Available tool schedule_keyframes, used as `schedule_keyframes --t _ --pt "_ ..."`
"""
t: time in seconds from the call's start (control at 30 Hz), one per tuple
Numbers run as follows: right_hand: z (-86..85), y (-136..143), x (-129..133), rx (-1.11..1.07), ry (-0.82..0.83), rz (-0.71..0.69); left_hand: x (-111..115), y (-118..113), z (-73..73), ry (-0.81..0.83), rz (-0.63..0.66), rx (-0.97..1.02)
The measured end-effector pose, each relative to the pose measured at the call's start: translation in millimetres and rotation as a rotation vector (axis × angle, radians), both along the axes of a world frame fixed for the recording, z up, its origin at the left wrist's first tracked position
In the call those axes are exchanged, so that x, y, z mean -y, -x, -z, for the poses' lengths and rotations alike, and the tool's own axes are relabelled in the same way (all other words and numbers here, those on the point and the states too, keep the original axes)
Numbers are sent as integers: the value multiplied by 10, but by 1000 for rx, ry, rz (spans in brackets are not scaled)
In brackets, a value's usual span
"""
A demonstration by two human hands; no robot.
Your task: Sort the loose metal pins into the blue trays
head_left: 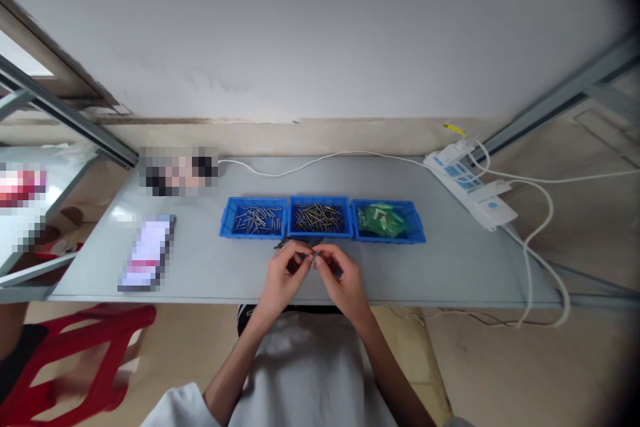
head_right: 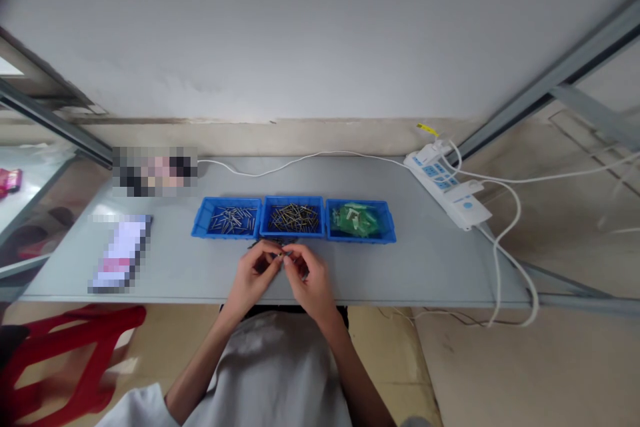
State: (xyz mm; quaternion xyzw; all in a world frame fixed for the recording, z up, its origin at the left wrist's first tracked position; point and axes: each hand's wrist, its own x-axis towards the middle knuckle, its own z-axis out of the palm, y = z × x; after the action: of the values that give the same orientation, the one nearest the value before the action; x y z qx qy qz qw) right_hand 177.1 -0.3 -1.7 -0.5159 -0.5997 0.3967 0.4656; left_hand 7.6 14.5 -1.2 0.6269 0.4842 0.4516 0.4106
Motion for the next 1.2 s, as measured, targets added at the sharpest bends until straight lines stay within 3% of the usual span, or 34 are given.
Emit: schedule_keyframes --t 0.37,0.63,0.77,0.93,1.07,1.13,1.2 --pt "-10 -4 -11 -5 -25 -12 -16 -6 10 -22 19 39" --pt "14 33 15 13 -157 44 -22 5 8 -7 -7 64" --pt "-66 79 -20 44 -243 63 -12 11 -16 21 -32 71" --pt "-300 48 -294 74 -326 193 25 -1 -27 92 -95 86" --pt "-397 -31 -395 290 -388 306 37 1 -10 134 -105 104" --pt "-325 -59 -333 397 -385 327 38 3 -10 146 -103 108" --pt "-199 -74 -236 495 -325 257 39 5 -20 156 -102 109"
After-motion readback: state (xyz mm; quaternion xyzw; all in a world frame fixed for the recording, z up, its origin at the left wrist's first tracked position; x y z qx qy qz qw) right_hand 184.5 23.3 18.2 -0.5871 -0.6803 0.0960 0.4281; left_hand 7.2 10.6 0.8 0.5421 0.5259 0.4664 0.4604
